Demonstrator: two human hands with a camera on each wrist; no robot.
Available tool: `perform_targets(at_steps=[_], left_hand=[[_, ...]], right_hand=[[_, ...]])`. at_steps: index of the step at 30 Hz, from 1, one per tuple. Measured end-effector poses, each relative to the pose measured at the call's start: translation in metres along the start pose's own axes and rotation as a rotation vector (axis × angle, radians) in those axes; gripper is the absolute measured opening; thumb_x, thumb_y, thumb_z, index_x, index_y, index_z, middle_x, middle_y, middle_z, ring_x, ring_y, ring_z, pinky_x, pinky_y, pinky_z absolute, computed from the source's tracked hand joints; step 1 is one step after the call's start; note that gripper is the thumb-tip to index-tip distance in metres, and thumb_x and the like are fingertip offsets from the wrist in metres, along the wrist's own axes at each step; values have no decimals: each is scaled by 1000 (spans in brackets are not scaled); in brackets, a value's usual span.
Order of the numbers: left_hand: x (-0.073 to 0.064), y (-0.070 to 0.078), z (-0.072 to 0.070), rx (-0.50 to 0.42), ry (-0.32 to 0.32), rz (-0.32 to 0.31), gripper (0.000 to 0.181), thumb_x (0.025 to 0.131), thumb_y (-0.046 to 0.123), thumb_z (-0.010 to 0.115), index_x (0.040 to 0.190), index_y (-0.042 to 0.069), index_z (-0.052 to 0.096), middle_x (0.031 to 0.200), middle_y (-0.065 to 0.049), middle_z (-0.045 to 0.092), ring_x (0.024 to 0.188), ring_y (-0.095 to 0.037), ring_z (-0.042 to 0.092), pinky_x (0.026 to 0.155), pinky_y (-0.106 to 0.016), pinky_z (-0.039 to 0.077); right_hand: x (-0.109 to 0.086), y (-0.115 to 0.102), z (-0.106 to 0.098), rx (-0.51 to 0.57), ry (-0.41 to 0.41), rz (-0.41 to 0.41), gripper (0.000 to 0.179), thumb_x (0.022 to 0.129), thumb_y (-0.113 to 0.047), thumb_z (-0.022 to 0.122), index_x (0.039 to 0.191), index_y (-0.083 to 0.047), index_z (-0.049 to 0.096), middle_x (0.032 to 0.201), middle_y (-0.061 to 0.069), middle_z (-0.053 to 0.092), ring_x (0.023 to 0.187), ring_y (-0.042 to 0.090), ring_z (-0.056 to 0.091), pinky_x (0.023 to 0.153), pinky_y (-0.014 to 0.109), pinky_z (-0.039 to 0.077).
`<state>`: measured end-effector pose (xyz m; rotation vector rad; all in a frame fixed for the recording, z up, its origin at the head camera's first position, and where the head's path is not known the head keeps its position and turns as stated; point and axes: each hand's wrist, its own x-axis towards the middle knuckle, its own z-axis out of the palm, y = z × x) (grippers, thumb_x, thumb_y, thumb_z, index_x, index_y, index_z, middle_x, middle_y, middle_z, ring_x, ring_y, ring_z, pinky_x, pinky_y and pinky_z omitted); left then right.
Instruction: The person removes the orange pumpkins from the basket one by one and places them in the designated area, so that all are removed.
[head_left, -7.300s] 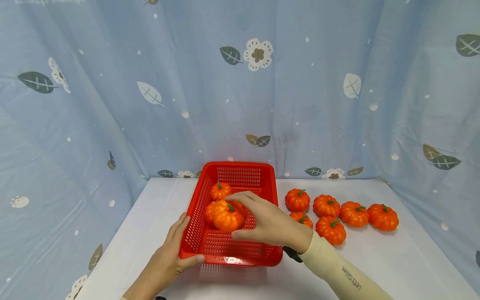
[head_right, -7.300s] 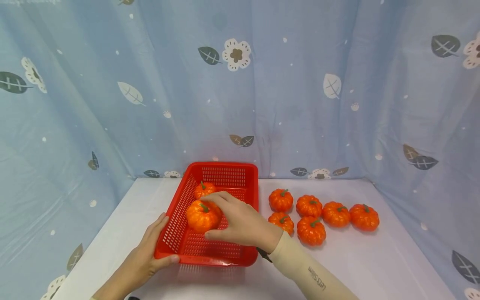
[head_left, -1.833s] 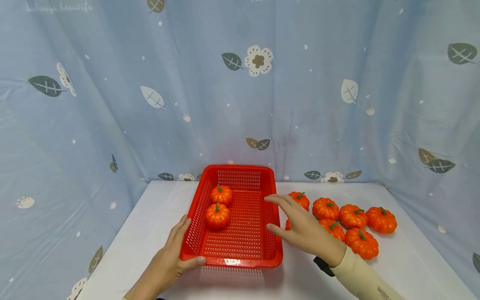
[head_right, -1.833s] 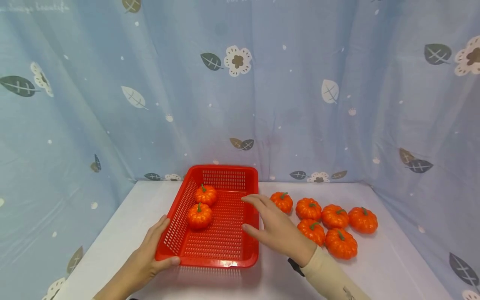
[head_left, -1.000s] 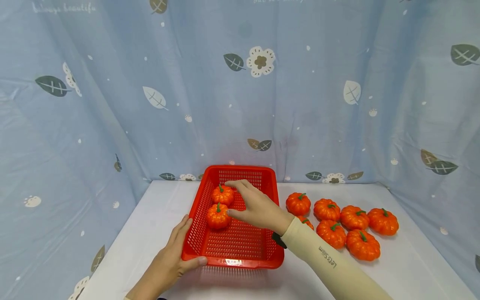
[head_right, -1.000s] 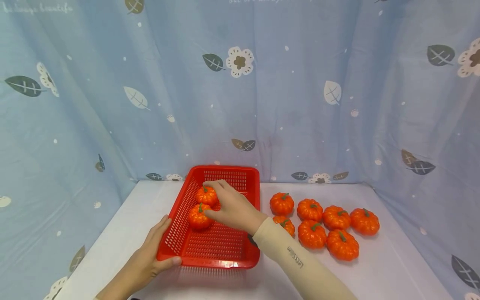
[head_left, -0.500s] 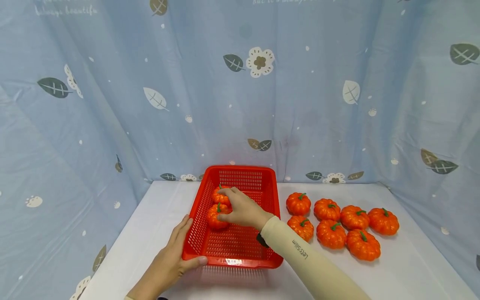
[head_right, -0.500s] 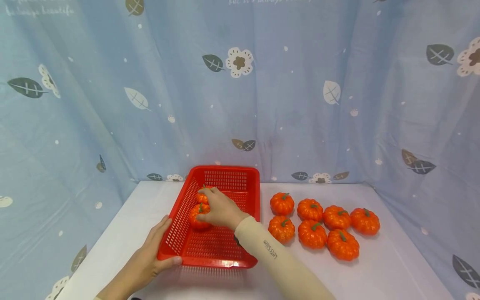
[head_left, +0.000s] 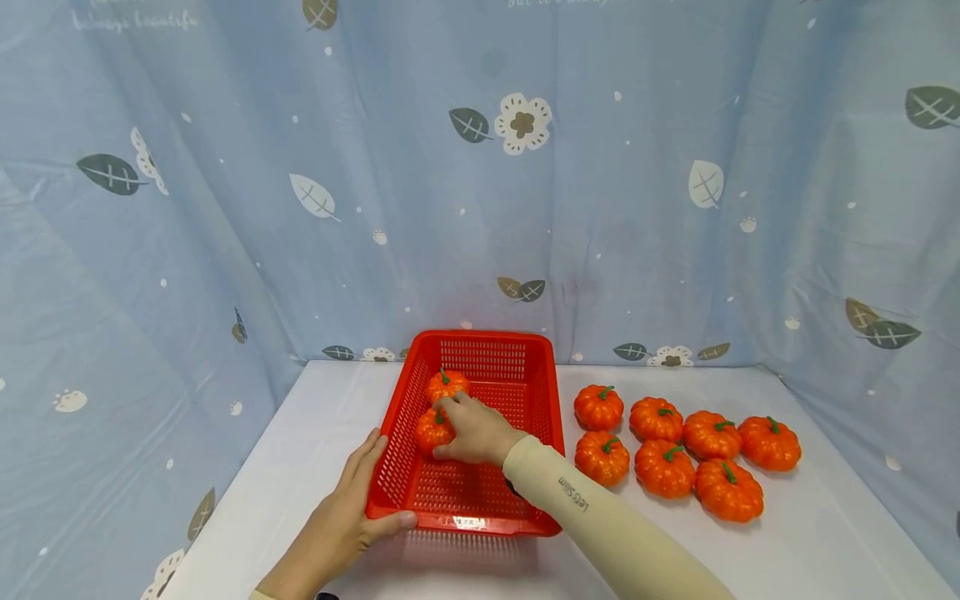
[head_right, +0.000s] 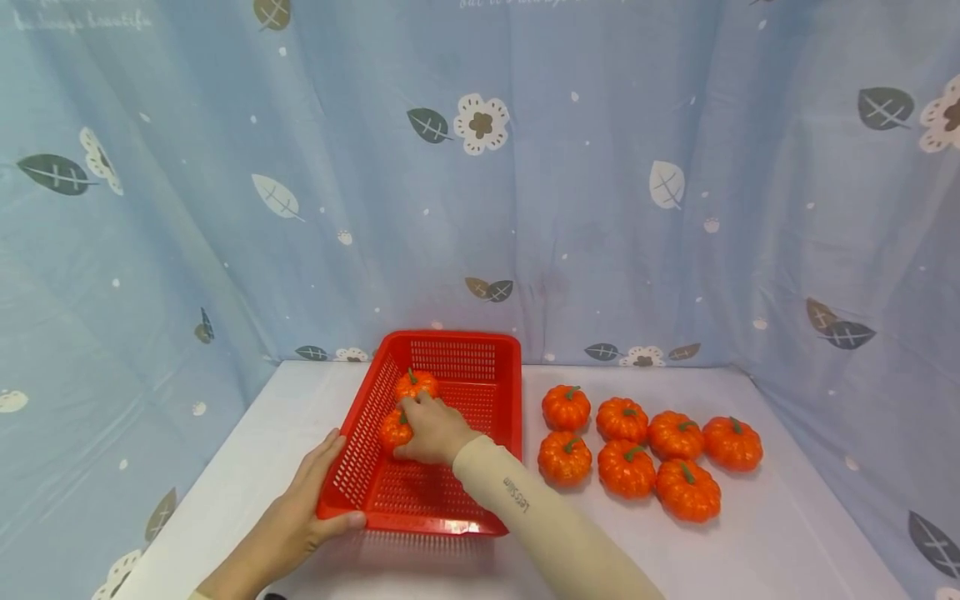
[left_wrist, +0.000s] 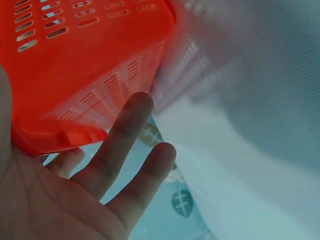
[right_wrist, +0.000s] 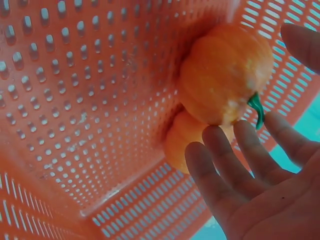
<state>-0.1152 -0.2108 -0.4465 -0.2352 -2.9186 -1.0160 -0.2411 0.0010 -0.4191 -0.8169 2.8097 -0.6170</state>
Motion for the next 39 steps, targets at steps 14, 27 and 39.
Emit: perform_targets(at_steps=[14,27,39], left_hand=[[1,1,1,-8,-6,-3,115,77,69,75,163,21,17,169,5,10,127,-37,53,94,-59,50],[0,0,2,-5,-9,-6,115,76,70,74,163,21,17,168,7,10,128,-35,53,95,-59,49],[1,0,1,-9,-6,-13,116,75,71,75,163,21,18,168,9,10,127,-33,53,94,-58,50]], right_hand=[[-1,-4,6,-70,-15,13,59,81,-37,87,132,-26,59,133,10,46,107,28,59,88,42,55],[-4,-5,10,-141,-49,-41,45,82,-37,86,109,-27,51,104,-3,50,85,15,49,70,31,50],[-6,-10,8,-151,-52,-78,80,81,-40,87,143,-23,40,122,9,54,87,19,64,80,36,57]])
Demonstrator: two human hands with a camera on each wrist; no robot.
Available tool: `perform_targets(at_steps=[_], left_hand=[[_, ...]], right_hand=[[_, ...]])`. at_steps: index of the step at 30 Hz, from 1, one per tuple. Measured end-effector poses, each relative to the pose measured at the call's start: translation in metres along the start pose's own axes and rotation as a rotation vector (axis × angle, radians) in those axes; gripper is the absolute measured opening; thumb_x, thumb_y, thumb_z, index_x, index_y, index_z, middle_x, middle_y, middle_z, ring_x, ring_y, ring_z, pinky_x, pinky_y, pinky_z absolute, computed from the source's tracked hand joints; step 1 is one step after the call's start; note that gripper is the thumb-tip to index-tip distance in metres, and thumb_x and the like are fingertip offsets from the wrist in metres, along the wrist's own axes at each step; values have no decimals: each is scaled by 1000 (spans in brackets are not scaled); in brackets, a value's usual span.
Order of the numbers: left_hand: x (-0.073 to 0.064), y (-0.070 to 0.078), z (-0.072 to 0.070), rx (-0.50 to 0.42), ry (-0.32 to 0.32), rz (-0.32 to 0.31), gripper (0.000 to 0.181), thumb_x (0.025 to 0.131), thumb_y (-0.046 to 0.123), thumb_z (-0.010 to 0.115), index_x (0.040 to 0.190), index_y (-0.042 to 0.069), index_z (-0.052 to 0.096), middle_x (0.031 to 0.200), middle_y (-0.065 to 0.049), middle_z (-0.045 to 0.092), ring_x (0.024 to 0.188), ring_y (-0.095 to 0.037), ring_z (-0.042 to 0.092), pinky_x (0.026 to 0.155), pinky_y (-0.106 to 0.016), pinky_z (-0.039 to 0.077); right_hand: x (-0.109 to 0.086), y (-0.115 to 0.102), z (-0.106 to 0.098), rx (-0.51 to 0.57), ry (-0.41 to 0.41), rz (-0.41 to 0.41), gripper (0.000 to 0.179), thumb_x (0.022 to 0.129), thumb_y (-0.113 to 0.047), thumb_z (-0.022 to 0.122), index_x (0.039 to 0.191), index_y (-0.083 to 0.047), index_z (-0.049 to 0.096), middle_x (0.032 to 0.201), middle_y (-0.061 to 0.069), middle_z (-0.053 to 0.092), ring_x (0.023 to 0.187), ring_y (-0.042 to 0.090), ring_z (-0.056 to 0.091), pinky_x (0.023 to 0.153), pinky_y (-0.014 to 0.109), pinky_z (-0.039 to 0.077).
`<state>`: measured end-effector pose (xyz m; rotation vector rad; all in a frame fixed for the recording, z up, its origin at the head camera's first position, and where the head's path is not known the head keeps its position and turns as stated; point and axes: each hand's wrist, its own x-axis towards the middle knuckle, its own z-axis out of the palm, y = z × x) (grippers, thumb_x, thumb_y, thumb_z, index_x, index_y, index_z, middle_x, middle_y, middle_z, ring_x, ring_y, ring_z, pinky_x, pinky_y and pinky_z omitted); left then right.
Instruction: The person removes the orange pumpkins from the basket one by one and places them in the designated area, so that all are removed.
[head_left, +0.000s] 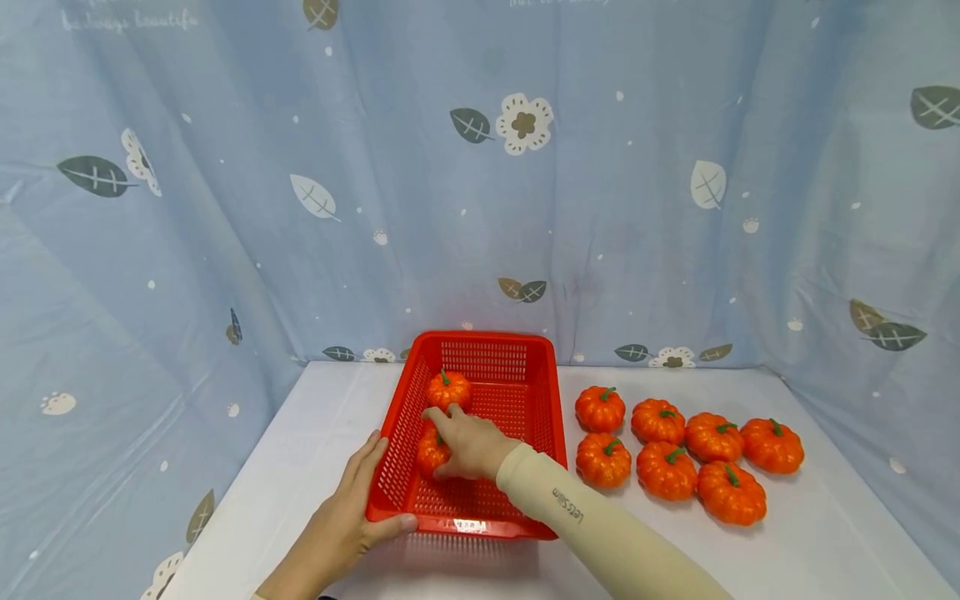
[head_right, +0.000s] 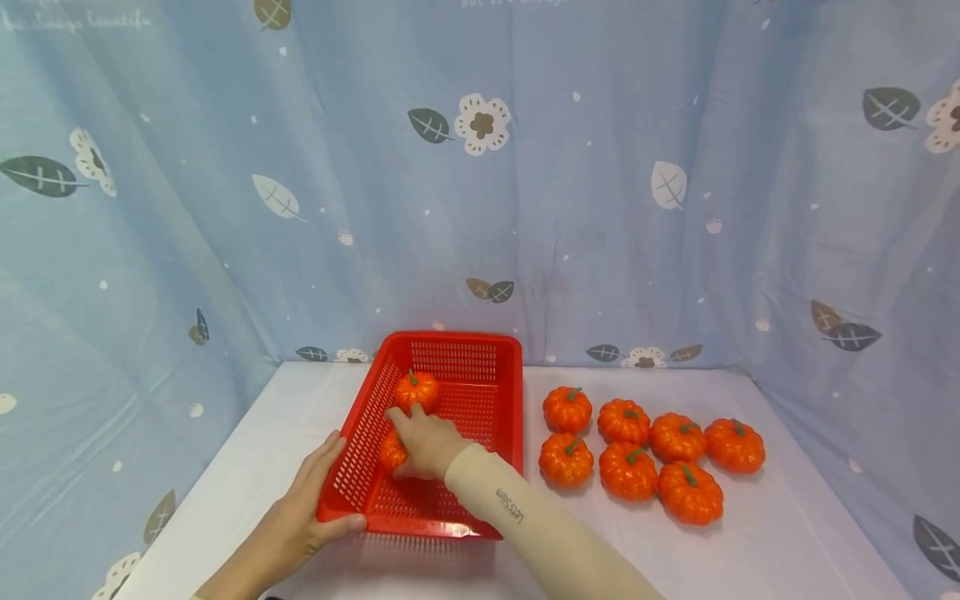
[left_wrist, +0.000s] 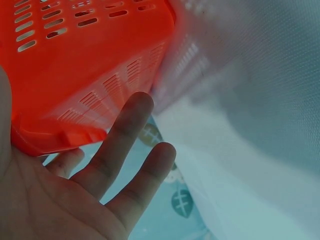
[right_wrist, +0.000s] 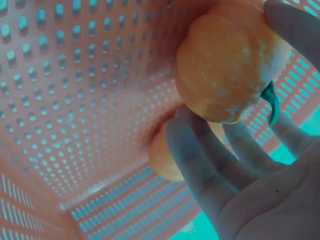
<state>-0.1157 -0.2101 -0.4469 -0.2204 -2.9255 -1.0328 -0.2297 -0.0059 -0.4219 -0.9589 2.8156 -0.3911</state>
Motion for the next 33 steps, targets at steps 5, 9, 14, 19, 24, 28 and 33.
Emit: perform_targets(at_steps=[5,9,14,19,24,28,33], left_hand=[[1,1,0,-2,2,12,115,76,70,75,163,21,18,168,8,10,128,-36,53,95,-60,49],[1,1,1,3,-1,10,114,77,69,75,163,22,18,168,8,10,128,-37,53,93,-61,49],[1,1,0,12,-8,9,114,77,70,75,163,23,17,168,7,10,126,-37,54,92,-61,50],[2,1,0,8,-21,13,116,76,72,73,163,23,16,168,7,9,127,-37,54,93,-60,50],[-1,-3,0,0,-16,12,115,76,71,74,163,23,16,168,7,10,127,-38,53,92,-60,50],[-3,-4,-1,-3,-3,18,114,77,70,74,163,23,16,168,6,9,126,-40,53,91,-61,49],[-1,-3,0,-4,0,23,114,76,72,73,163,24,16,168,7,9,127,-40,53,91,-61,49]], right_hand=[[-6,-1,-11,-23,15,-15,79,81,-44,85,146,-21,46,132,9,54,104,22,65,89,42,56],[-15,-1,-26,33,60,-31,71,81,-42,85,141,-21,53,133,6,54,105,18,64,90,41,55],[-33,1,-45,127,144,-52,67,81,-40,86,138,-22,56,132,3,53,98,13,62,86,34,56],[-54,5,-58,198,195,-39,69,82,-43,84,142,-26,53,134,1,51,85,10,62,78,30,55],[-76,14,-69,235,265,-24,70,82,-42,84,142,-26,53,130,-5,50,75,8,60,69,27,52],[-98,27,-80,234,347,-15,68,82,-44,84,141,-28,53,130,-9,49,84,8,61,73,28,53],[-134,55,-90,231,471,0,71,80,-43,86,140,-28,53,136,-9,48,102,12,61,82,36,54]])
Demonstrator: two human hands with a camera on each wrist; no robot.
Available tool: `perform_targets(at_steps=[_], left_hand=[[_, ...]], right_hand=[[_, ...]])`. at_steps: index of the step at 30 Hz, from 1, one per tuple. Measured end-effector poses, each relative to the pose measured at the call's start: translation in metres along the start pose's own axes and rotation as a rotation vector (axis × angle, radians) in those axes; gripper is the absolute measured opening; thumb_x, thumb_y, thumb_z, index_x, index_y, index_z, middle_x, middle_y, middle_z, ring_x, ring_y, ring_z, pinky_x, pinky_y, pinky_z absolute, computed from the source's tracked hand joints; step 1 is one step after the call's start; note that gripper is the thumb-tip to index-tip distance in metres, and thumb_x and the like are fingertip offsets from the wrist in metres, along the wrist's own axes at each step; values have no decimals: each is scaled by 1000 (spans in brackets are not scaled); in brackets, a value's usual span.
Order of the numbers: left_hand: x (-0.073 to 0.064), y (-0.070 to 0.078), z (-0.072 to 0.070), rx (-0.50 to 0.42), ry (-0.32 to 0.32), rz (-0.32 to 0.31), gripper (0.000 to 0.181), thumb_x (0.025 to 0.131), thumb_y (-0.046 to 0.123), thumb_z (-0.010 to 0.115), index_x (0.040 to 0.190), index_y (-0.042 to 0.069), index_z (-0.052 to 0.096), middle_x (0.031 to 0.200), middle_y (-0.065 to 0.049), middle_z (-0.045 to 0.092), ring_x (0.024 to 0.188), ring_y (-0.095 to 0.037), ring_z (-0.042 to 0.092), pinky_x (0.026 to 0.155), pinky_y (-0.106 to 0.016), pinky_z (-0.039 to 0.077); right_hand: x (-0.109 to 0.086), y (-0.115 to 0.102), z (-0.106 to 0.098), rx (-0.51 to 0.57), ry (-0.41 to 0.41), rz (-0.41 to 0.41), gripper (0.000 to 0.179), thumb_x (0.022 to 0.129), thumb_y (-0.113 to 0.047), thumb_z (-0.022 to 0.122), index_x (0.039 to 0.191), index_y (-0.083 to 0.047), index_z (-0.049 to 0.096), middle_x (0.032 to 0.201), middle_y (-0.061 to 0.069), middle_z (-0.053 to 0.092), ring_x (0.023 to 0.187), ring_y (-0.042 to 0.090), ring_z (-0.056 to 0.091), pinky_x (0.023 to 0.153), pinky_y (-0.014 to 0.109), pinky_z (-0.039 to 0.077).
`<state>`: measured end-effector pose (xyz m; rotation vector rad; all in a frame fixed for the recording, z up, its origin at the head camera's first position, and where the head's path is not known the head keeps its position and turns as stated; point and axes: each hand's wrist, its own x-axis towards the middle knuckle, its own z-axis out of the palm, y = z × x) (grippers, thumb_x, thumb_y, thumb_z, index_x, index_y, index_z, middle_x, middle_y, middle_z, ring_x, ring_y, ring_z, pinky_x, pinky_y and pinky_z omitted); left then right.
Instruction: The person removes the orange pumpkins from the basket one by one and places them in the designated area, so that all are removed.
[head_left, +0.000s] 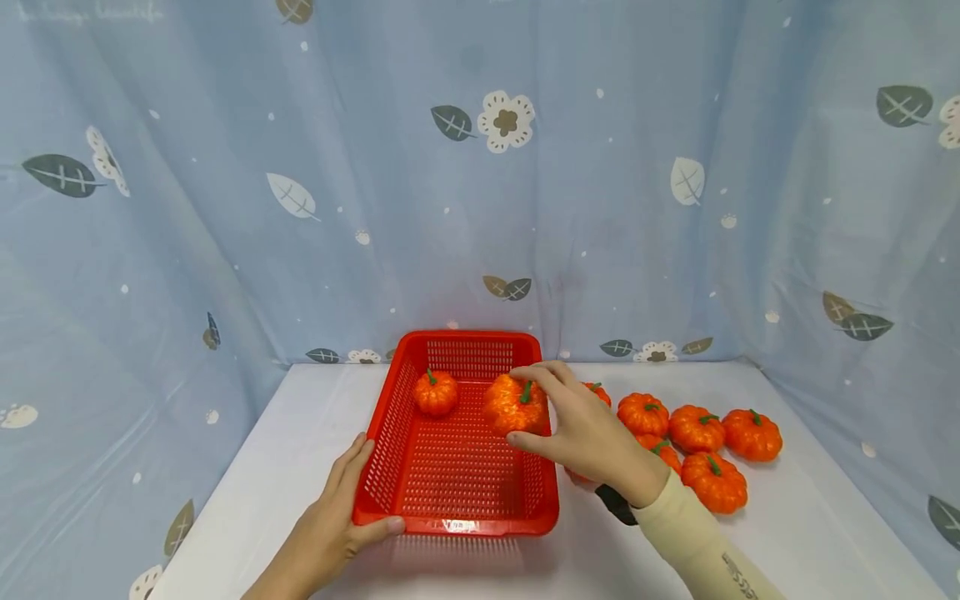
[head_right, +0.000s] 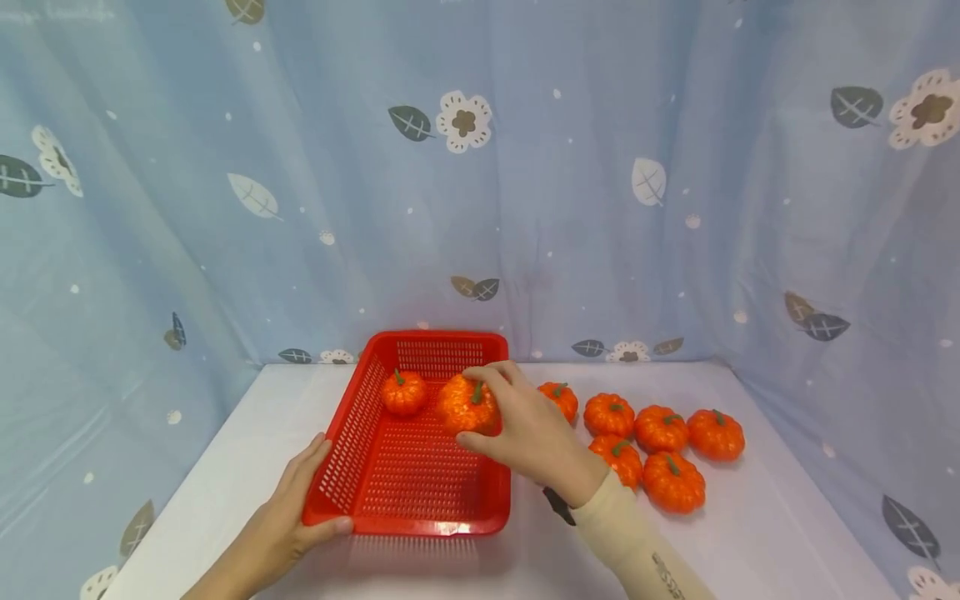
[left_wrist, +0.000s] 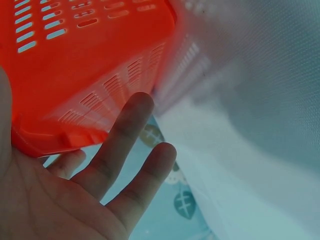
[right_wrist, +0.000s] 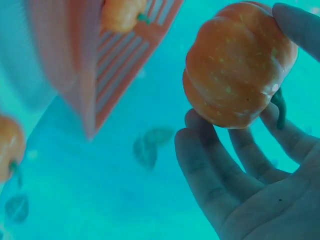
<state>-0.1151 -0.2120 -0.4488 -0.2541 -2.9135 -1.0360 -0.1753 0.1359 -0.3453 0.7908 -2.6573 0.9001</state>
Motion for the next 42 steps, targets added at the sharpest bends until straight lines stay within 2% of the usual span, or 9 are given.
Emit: perform_targets(at_steps=[2,6,11,16,17,24,28,34,42], left_hand=[[0,0,0,-3,-5,-4,115,76,71,74,163,23,16,168,7,9,128,-40,52,92,-61,49],[-1,0,1,-10,-9,-7,114,77,69,75,163,23,16,168,6,9,129,-40,51,93,-60,49],[-1,0,0,-11,7,10,113,77,68,75,163,23,16,168,6,10,130,-40,51,93,-60,49],[0,0,0,-2,11,20,113,78,68,75,163,23,16,168,5,10,129,-40,51,93,-60,49],[0,0,0,-3,7,16,113,78,68,75,163,23,16,168,5,10,129,-40,52,93,-60,49],[-1,-1,1,0,0,5,113,78,66,76,163,22,16,168,6,9,128,-40,52,91,-60,50],[0,0,2,-1,-1,6,114,77,69,75,163,23,16,168,7,9,127,-39,53,91,-58,50],[0,2,0,8,-3,7,115,76,74,71,163,25,15,168,10,8,125,-39,55,91,-59,50],[-1,2,0,-1,-13,-13,114,77,70,74,163,25,14,168,11,6,126,-38,54,92,-59,49]], right_hand=[[-11,10,-11,-16,41,1,72,80,-43,87,141,-28,53,136,-5,49,107,15,60,84,40,55],[-33,34,-33,-58,113,49,74,79,-42,88,142,-28,52,135,-2,50,103,17,57,81,42,55],[-69,65,-54,-105,197,164,77,79,-47,87,144,-25,52,134,5,50,103,23,57,81,50,53],[-112,99,-73,-143,218,314,84,79,-46,87,146,-12,49,132,18,48,106,37,55,80,59,50],[-120,106,-76,-153,217,347,86,79,-45,87,147,-8,47,133,22,47,107,41,53,79,61,49],[-168,161,-94,-244,182,590,100,82,-53,81,143,12,36,129,37,39,101,50,50,71,48,54],[-190,185,-97,-314,149,695,104,84,-59,76,141,16,32,128,42,35,96,50,47,69,58,51],[-210,209,-94,-323,89,775,107,85,-62,73,139,20,30,124,43,34,93,50,44,73,62,50],[-214,226,-88,-268,-11,829,113,81,-62,77,139,21,28,124,46,31,99,56,43,84,70,46]])
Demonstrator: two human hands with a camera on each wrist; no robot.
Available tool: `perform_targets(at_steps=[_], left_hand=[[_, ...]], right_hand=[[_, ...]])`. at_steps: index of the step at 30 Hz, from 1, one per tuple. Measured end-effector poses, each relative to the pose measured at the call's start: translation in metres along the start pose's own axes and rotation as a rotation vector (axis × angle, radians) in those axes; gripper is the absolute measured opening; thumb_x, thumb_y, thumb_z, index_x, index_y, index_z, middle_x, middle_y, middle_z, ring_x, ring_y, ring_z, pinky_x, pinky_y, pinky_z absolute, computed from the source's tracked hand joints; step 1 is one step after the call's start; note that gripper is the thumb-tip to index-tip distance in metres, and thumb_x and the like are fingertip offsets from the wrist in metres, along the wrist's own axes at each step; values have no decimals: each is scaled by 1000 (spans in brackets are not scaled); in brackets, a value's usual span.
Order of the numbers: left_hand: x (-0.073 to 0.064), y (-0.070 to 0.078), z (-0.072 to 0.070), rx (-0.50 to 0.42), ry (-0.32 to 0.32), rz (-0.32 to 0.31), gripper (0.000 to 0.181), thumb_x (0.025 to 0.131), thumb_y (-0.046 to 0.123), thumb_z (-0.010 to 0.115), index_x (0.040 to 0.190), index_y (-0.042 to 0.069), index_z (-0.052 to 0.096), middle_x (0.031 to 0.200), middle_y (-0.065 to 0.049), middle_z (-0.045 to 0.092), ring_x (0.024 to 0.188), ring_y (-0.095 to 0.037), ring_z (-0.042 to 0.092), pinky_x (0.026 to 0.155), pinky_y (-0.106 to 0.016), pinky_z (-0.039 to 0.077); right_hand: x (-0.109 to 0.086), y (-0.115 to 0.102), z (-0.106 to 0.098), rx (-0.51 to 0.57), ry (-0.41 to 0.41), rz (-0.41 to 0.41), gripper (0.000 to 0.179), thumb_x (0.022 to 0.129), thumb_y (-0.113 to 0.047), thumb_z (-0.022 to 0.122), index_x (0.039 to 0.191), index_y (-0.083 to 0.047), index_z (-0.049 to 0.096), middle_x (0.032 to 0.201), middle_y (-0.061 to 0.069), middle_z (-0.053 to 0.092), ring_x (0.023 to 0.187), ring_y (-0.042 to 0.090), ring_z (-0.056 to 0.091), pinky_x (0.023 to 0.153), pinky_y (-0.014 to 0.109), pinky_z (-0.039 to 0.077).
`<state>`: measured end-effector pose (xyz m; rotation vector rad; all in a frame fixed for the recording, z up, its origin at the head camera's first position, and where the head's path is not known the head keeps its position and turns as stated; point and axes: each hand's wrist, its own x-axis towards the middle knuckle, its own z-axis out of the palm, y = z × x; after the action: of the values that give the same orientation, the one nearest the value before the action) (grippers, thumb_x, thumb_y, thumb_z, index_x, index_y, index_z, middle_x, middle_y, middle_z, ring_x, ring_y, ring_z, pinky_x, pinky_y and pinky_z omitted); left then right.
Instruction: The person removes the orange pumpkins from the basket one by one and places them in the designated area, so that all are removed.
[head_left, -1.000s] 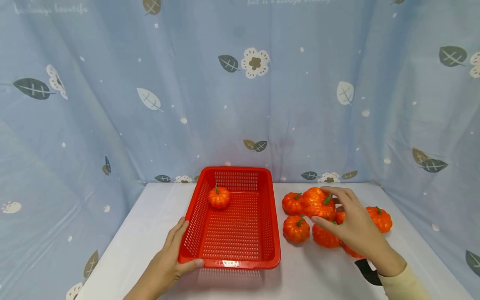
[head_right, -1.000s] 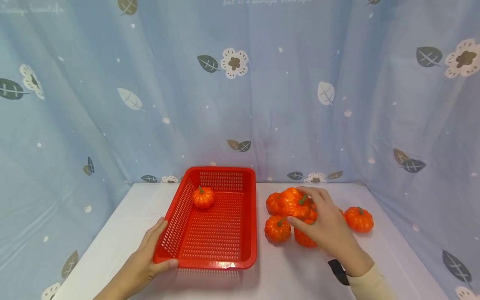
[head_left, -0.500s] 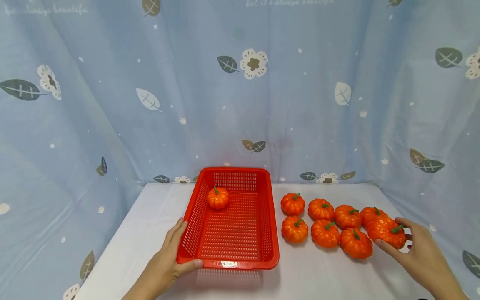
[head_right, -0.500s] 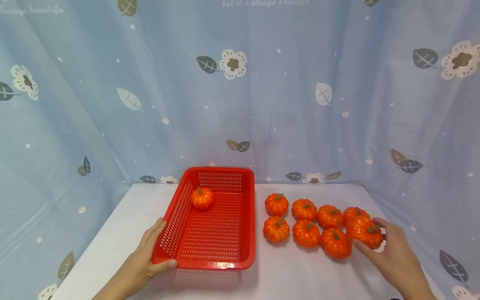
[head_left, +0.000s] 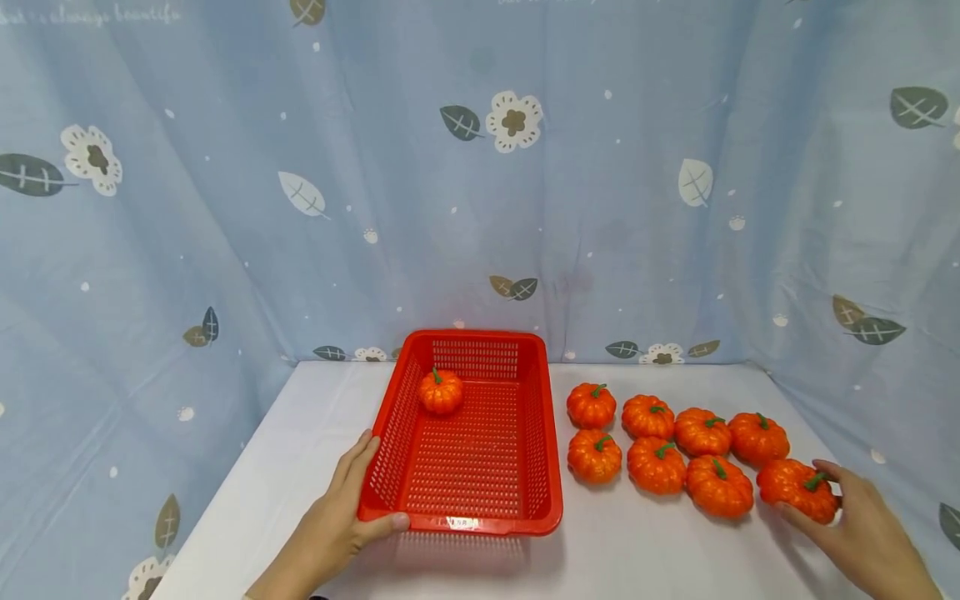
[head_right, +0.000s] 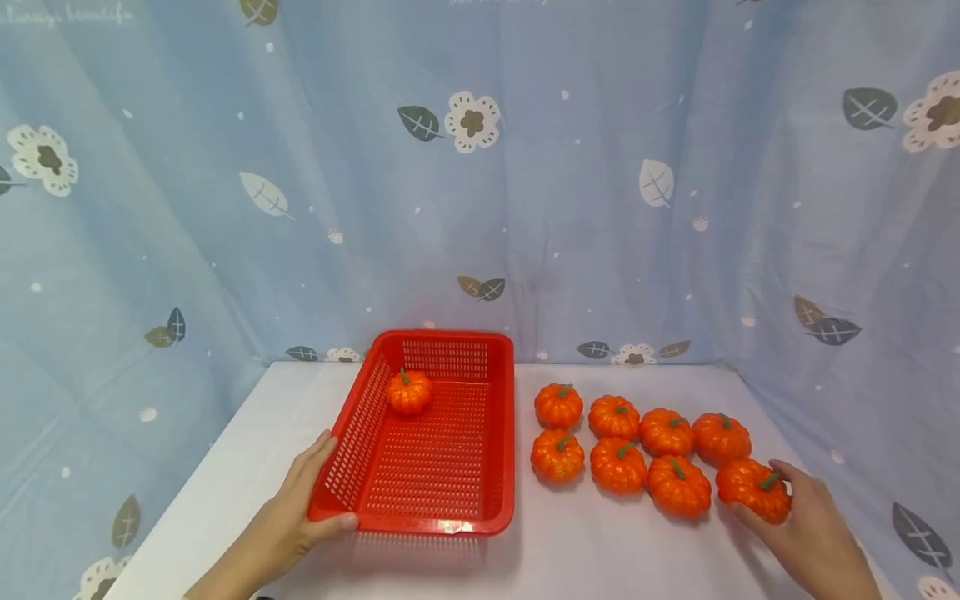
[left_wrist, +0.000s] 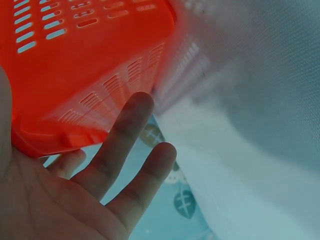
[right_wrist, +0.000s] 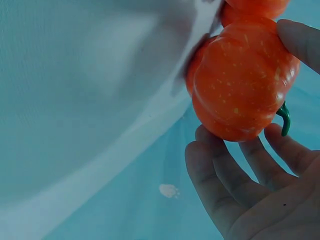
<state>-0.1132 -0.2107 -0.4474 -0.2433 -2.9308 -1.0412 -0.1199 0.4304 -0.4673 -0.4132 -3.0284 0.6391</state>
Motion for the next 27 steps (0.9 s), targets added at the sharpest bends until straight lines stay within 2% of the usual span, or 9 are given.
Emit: perform_targets(at_steps=[3,7,12,17,19,21,24,27], left_hand=[[1,0,0,2,3,5,114,77,69,74,163,25,15,168,11,7,128,-38,53,92,-59,49],[3,1,1,8,1,0,114,78,70,74,164,24,14,168,12,6,127,-38,53,92,-59,50],[3,1,1,6,4,-5,114,78,69,74,164,24,14,168,13,5,128,-39,52,92,-60,49],[2,0,1,9,11,-4,114,78,70,73,164,24,14,168,11,6,128,-38,53,93,-59,49],[2,0,1,14,14,-7,114,77,71,73,164,25,14,168,13,5,126,-38,54,92,-59,50],[3,0,1,14,15,-8,115,77,71,73,164,25,14,168,14,5,126,-38,54,92,-58,50],[1,1,1,6,7,-14,116,76,72,72,164,25,14,168,13,5,127,-39,53,92,-59,50],[2,2,0,6,4,-12,116,76,73,72,164,25,14,168,12,5,129,-39,51,93,-59,49]], right_hand=[[4,3,6,26,-69,21,119,77,-64,79,138,24,25,125,47,30,104,58,41,89,71,44],[8,7,12,54,-150,58,127,74,-68,78,139,25,22,126,47,30,105,58,42,91,70,44],[12,8,16,52,-171,89,130,74,-72,76,142,23,19,126,47,28,104,56,43,89,68,46],[12,5,17,60,-171,93,133,75,-73,74,145,23,14,131,48,23,111,62,36,94,72,40],[10,3,15,49,-140,58,129,78,-71,73,145,22,15,131,48,22,113,63,33,94,75,36],[5,-2,13,19,-72,28,120,82,-64,75,146,19,17,130,48,23,112,62,33,92,76,37],[-3,-18,8,-25,91,-54,103,84,-49,79,146,13,25,129,46,27,110,61,33,87,77,38],[-11,-42,4,-20,253,-164,87,85,-33,81,146,7,33,132,42,33,112,59,35,83,77,38]])
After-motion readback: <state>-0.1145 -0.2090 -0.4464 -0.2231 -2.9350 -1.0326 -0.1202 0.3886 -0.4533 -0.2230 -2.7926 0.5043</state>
